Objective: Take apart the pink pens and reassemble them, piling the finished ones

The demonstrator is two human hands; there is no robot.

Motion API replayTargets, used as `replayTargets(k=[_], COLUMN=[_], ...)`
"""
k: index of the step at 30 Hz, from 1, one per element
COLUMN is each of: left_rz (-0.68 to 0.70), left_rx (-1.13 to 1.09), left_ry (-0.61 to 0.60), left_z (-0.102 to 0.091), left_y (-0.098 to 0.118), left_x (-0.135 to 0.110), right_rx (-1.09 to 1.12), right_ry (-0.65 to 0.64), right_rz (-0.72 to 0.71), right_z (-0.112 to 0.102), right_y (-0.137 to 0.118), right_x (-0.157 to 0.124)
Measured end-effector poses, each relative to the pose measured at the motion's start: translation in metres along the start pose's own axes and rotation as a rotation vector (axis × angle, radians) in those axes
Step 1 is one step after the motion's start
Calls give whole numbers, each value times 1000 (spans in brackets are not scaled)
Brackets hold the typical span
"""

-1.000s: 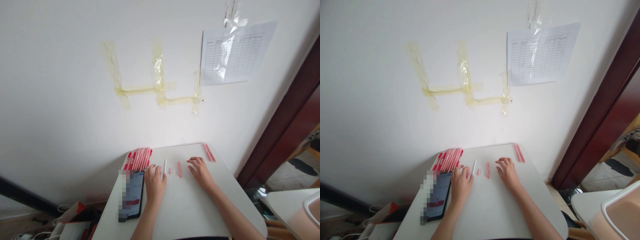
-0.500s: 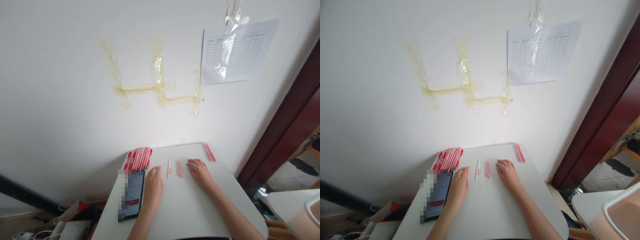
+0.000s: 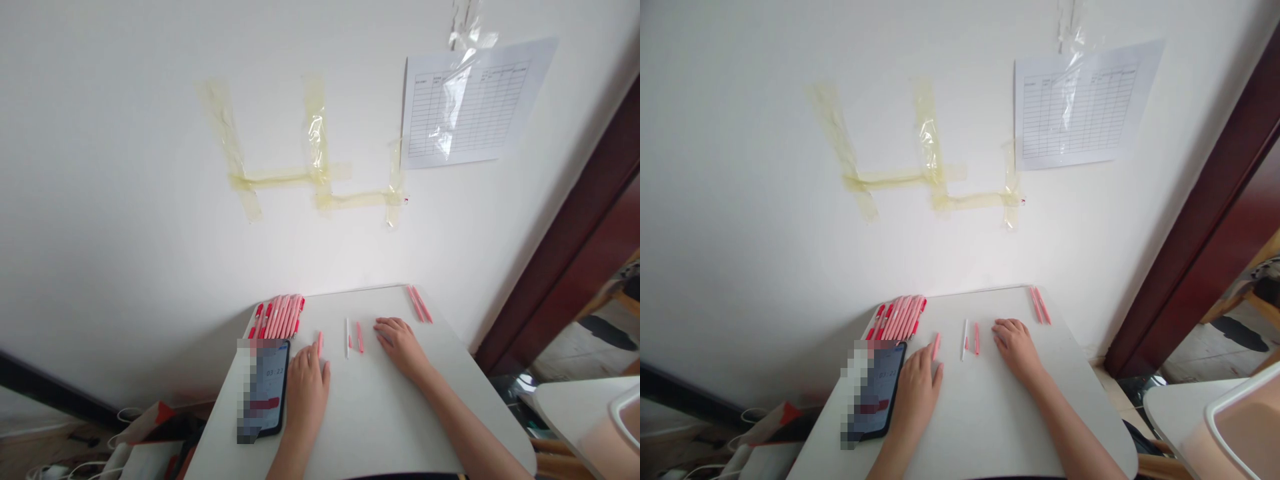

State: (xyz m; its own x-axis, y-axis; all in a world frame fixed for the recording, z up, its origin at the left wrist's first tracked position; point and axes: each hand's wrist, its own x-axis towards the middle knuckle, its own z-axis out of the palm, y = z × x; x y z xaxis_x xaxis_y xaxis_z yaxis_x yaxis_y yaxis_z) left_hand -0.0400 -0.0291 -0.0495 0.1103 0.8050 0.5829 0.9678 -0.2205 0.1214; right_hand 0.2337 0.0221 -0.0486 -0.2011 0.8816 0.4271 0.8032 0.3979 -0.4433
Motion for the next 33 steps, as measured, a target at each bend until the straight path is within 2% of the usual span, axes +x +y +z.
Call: replayTargets(k=[6, 10, 17, 22, 29, 33], left_rz=[5, 13, 5, -5, -53, -67], left_rx=[23, 28, -4, 7, 39, 46], left_ry=[28, 26, -85, -164, -228, -186], left_z=[0, -2, -14, -19, -22, -22], left_y=[2, 2, 4, 7, 11, 13], left_x=[0, 1, 9, 15, 20, 23], right_rx=[9, 18, -28, -123, -156, -137], right_ry=[-27, -35, -27, -96, -235, -276], right_rz=[18, 15, -120, -357, -444, -468], right_z=[-2, -10, -19, -12, -2, 2], right_y=[1, -3, -20, -27, -25, -25], right_x=[3, 14, 55, 84, 109, 113])
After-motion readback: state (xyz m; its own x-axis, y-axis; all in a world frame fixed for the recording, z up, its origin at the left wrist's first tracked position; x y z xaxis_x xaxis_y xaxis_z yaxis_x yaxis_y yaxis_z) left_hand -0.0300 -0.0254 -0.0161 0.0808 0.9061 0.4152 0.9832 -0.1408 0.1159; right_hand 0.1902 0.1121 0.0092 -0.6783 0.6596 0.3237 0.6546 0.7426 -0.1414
